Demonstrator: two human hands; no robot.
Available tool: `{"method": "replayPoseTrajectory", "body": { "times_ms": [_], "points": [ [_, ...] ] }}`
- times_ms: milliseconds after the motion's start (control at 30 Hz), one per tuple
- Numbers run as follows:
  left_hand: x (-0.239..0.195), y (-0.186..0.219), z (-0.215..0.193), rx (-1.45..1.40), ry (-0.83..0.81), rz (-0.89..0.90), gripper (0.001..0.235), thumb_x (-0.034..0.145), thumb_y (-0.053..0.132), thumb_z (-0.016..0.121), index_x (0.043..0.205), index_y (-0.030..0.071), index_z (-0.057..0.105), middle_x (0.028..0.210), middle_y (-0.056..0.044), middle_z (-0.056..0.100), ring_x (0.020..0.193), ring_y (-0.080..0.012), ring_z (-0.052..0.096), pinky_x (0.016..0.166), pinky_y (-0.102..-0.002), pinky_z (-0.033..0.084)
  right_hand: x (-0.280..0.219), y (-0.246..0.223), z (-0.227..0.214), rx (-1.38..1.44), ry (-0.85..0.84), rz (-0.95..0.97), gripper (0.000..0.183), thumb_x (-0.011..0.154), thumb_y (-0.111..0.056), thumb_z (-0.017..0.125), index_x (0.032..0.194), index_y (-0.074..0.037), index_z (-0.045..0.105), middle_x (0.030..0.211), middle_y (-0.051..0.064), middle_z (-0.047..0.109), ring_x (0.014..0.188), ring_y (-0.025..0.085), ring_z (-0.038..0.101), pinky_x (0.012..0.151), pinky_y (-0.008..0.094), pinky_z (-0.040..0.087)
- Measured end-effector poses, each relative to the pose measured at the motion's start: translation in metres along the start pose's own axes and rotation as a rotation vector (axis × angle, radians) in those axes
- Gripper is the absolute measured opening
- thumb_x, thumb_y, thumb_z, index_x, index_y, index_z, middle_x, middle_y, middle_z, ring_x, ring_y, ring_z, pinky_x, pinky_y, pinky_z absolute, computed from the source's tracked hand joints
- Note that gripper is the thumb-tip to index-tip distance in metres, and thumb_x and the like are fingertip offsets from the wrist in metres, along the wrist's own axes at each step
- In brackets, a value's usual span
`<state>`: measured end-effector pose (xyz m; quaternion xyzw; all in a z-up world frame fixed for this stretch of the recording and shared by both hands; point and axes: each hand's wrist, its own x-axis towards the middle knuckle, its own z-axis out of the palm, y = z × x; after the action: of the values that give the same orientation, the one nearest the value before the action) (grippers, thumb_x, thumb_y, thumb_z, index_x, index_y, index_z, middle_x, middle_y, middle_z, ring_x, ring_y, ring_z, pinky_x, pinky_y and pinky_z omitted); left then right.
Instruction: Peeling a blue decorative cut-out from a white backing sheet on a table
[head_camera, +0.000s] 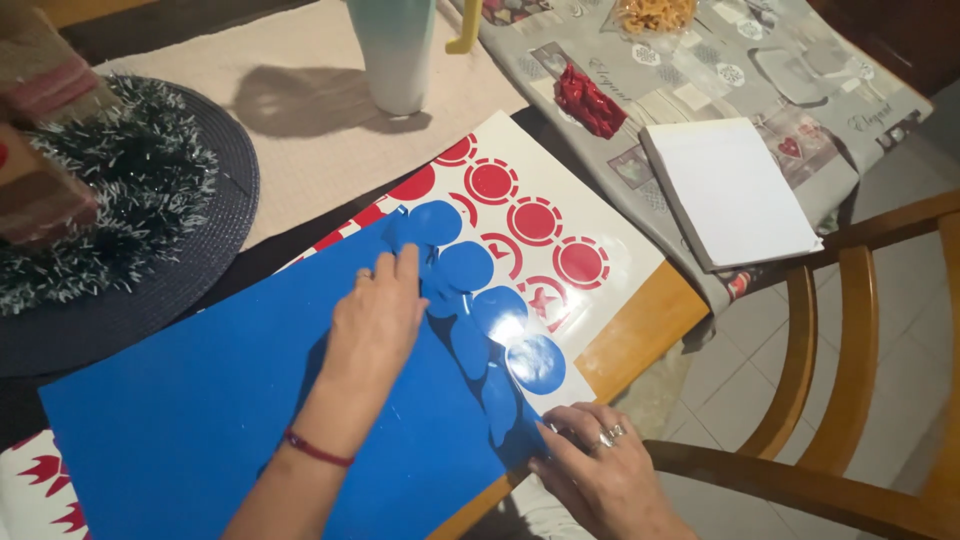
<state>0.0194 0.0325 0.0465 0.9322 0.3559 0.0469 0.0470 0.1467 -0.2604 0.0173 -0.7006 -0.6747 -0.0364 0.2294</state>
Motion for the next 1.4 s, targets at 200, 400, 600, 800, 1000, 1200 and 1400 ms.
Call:
{"method": "replayPoseTrajectory", "body": {
  "times_ms": [200, 400, 600, 800, 1000, 1200, 1400],
  "points": [
    [0.027, -0.038, 0.021, 0.024, 0.162, -0.001, 0.069, 0.093, 0.037, 0.083, 0.149, 0.009, 0.054, 0.139, -0.016, 0.066, 0.122, -0.0345, 0.069, 0.088, -0.045, 0.064, -0.006, 0.007, 0.003, 0.015, -0.073, 0.112, 0.039, 0.101, -0.044, 0.074, 0.125, -0.013, 0.073, 0.116, 0.011, 0.073, 0.103, 0.031, 0.071, 0.082, 0.051, 0.059],
    [0.048, -0.044, 0.041, -0.285, 0.179, -0.104, 0.046, 0.101, 0.021, 0.073, 0.145, 0.008, 0.066, 0.139, -0.016, 0.068, 0.136, -0.0354, 0.059, 0.101, -0.051, 0.057, -0.005, 0.009, 0.005, 0.017, -0.138, 0.174, 0.034, 0.100, -0.038, 0.077, 0.126, -0.019, 0.072, 0.119, 0.009, 0.073, 0.104, 0.028, 0.069, 0.079, 0.048, 0.060],
    [0.063, -0.041, 0.031, -0.433, 0.110, -0.232, 0.014, 0.101, 0.029, 0.074, 0.114, 0.022, 0.076, 0.135, -0.009, 0.069, 0.134, -0.0347, 0.058, 0.110, -0.056, 0.046, -0.007, 0.013, 0.007, 0.046, -0.209, 0.332, 0.033, 0.097, -0.027, 0.078, 0.129, -0.022, 0.071, 0.126, 0.008, 0.073, 0.108, 0.028, 0.071, 0.083, 0.044, 0.065],
    [0.059, -0.043, 0.030, -0.484, 0.375, -0.154, 0.006, 0.108, 0.012, 0.061, 0.112, 0.011, 0.066, 0.108, -0.012, 0.076, 0.101, -0.0348, 0.072, 0.084, -0.055, 0.056, -0.011, 0.017, 0.011, 0.066, -0.237, 0.308, 0.045, 0.095, -0.025, 0.081, 0.137, -0.025, 0.066, 0.132, 0.009, 0.068, 0.115, 0.029, 0.068, 0.087, 0.046, 0.063],
    [0.051, -0.044, 0.033, -0.902, 0.418, -0.195, 0.013, 0.109, 0.005, 0.050, 0.121, 0.009, 0.054, 0.113, -0.021, 0.075, 0.101, -0.0337, 0.078, 0.076, -0.043, 0.064, -0.005, 0.007, 0.018, 0.066, -0.231, 0.229, 0.040, 0.096, -0.035, 0.083, 0.132, -0.022, 0.070, 0.137, 0.006, 0.073, 0.118, 0.029, 0.072, 0.093, 0.048, 0.062],
    [0.057, -0.067, 0.030, -1.003, 0.402, -0.190, 0.012, 0.102, 0.005, 0.066, 0.111, 0.010, 0.072, 0.114, -0.008, 0.071, 0.100, -0.0197, 0.068, 0.081, -0.034, 0.060, -0.007, 0.004, 0.015, 0.130, -0.207, 0.430, 0.038, 0.100, -0.052, 0.067, 0.125, -0.025, 0.078, 0.127, 0.007, 0.070, 0.113, 0.023, 0.073, 0.087, 0.045, 0.067],
    [0.073, -0.077, 0.006, -1.506, 0.107, -0.229, 0.010, 0.099, 0.009, 0.065, 0.105, 0.017, 0.065, 0.141, -0.010, 0.077, 0.127, -0.0206, 0.071, 0.094, -0.031, 0.065, 0.000, 0.006, 0.007, 0.525, -0.160, 0.796, 0.037, 0.100, -0.041, 0.064, 0.120, -0.018, 0.083, 0.119, 0.001, 0.084, 0.114, 0.016, 0.081, 0.096, 0.038, 0.067]
  ]
}}
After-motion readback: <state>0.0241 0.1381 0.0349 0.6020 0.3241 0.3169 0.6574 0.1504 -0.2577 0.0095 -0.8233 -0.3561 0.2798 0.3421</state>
